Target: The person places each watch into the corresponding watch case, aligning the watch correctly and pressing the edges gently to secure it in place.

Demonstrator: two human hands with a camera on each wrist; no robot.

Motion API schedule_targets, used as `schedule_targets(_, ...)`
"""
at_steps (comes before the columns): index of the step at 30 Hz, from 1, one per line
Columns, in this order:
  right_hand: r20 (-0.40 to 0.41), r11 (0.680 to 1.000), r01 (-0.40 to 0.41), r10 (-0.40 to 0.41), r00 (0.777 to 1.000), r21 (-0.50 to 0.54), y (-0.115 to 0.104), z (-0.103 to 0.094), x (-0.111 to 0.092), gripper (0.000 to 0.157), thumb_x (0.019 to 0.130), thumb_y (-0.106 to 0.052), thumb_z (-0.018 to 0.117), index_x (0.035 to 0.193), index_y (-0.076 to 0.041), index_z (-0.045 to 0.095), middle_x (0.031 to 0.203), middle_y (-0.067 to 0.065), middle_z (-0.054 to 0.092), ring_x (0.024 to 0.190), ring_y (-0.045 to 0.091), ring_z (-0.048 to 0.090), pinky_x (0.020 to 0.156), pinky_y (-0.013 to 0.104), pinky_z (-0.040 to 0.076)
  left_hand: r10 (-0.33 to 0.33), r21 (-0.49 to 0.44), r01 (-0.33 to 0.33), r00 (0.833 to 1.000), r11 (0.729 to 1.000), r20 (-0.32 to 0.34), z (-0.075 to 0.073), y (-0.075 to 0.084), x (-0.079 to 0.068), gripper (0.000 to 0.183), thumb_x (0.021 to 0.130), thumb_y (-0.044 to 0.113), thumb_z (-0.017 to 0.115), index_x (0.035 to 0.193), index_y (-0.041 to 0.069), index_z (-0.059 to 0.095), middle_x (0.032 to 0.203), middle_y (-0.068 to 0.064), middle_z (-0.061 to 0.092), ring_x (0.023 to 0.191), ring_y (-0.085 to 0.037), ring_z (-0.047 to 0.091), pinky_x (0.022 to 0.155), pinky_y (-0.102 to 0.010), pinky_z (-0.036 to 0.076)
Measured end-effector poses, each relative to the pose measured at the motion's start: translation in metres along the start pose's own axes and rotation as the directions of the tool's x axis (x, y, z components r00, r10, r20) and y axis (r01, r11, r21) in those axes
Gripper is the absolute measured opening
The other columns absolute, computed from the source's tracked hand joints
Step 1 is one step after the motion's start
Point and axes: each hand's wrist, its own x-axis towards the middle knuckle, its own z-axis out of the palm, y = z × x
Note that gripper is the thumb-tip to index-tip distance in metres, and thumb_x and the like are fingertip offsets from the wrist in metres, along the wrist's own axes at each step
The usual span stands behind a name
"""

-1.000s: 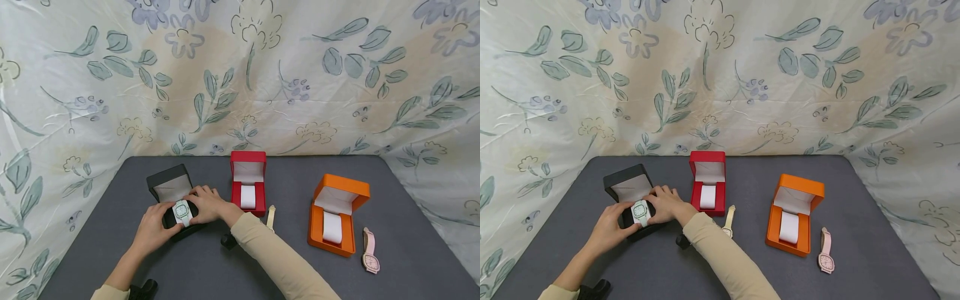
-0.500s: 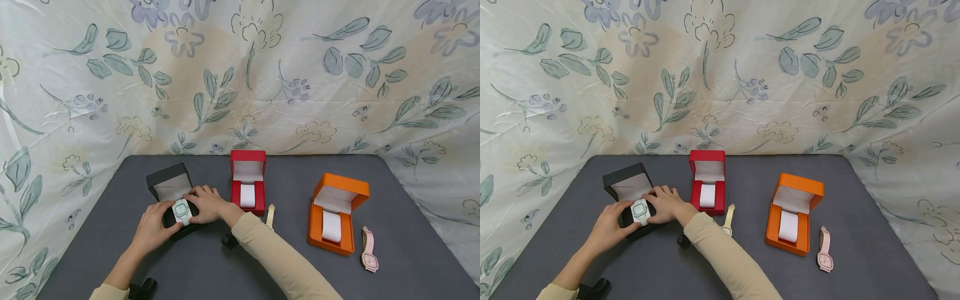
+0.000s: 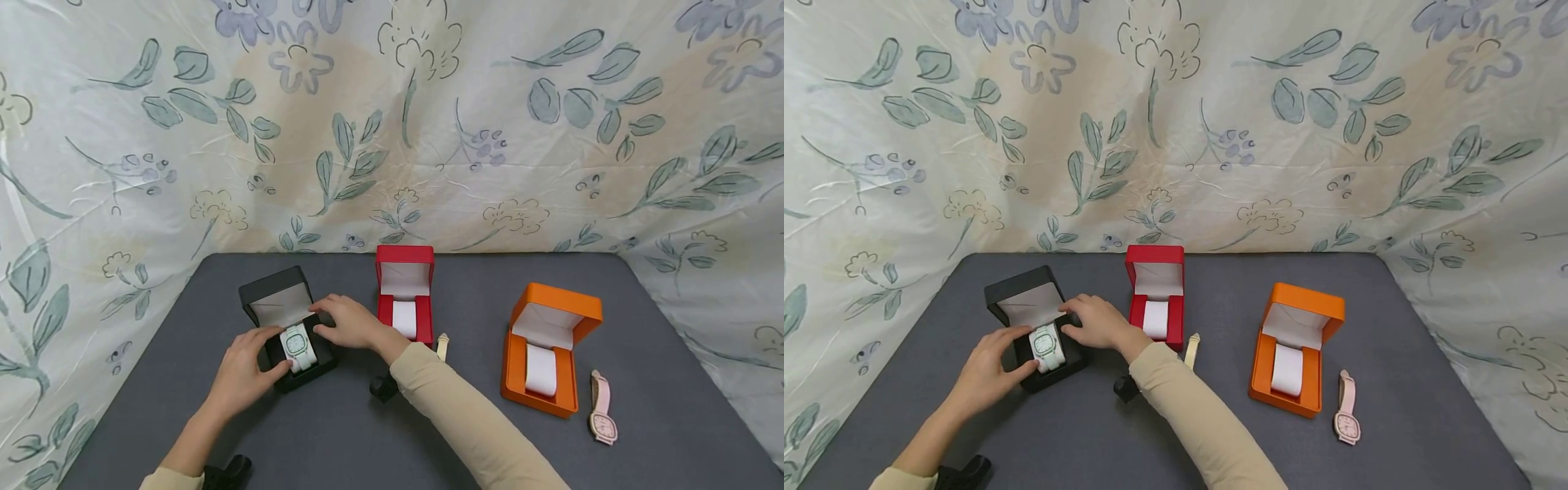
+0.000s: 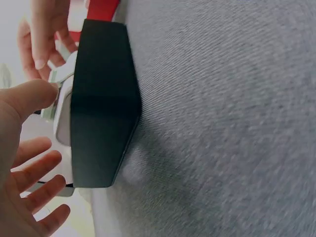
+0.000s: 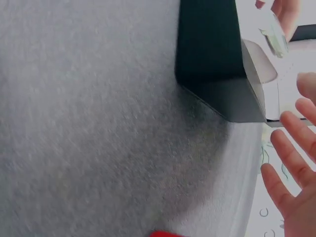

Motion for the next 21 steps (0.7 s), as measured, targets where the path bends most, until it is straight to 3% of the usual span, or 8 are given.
schedule_targets(8, -0.067, 0.996, -0.024, 0.030, 0.997, 0.088, 0.005, -0.007, 0.001, 0.032, 0.090, -0.023, 0.058, 0.121, -0.013, 0.058, 0.114, -0.001, 0.059, 0.101, 0.011, 0.059, 0.086, 0.021, 0.047, -0.052, -0.030, 0.052, 0.998, 0.998, -0.026, -0.013, -0.005, -0.001, 0.047, 0.076, 0.020, 0.074, 0.117, 0.004, 0.058, 0.114, -0.016, 0.057, 0.105, -0.037, 0.052, 0.081, -0.055, 0.043)
schedule_targets(9, -0.072, 0.995, -0.027, 0.034, 0.997, 0.096, 0.005, -0.009, 0.002, 0.031, 0.090, -0.023, 0.058, 0.120, -0.013, 0.058, 0.114, -0.001, 0.059, 0.101, 0.012, 0.059, 0.085, 0.021, 0.047, -0.056, -0.034, 0.055, 0.998, 0.998, -0.038, -0.014, -0.006, -0.001, 0.045, 0.077, 0.020, 0.073, 0.117, 0.005, 0.059, 0.114, -0.016, 0.057, 0.097, -0.035, 0.056, 0.079, -0.054, 0.044)
schedule_targets(15, -0.101, 0.989, -0.037, 0.052, 0.994, 0.140, 0.006, -0.020, 0.005, 0.033, 0.091, -0.024, 0.057, 0.122, -0.011, 0.055, 0.117, 0.000, 0.059, 0.103, 0.014, 0.059, 0.086, 0.023, 0.047, -0.072, -0.074, 0.061, 0.985, 0.995, -0.158, -0.026, -0.009, -0.001, 0.033, 0.079, 0.015, 0.071, 0.109, 0.006, 0.064, 0.104, -0.013, 0.063, 0.086, -0.031, 0.061, 0.074, -0.049, 0.047)
schedule_targets(16, -0.105, 0.988, -0.040, 0.055, 0.993, 0.148, 0.006, -0.022, 0.006, 0.034, 0.091, -0.024, 0.057, 0.122, -0.011, 0.055, 0.117, 0.000, 0.059, 0.103, 0.014, 0.059, 0.086, 0.023, 0.047, -0.075, -0.077, 0.062, 0.981, 0.995, -0.180, -0.028, -0.010, -0.001, 0.031, 0.079, 0.014, 0.071, 0.107, 0.005, 0.064, 0.102, -0.012, 0.064, 0.093, -0.030, 0.060, 0.076, -0.046, 0.047)
schedule_targets(21, -0.122, 0.981, -0.060, 0.084, 0.989, 0.187, 0.005, -0.032, 0.010, 0.036, 0.092, -0.027, 0.056, 0.125, -0.012, 0.054, 0.116, 0.000, 0.059, 0.102, 0.014, 0.059, 0.085, 0.025, 0.048, -0.096, -0.078, 0.077, 0.954, 0.994, -0.282, -0.037, -0.009, 0.005, 0.029, 0.079, 0.013, 0.070, 0.106, 0.004, 0.065, 0.101, -0.010, 0.066, 0.091, -0.025, 0.061, 0.077, -0.022, 0.044)
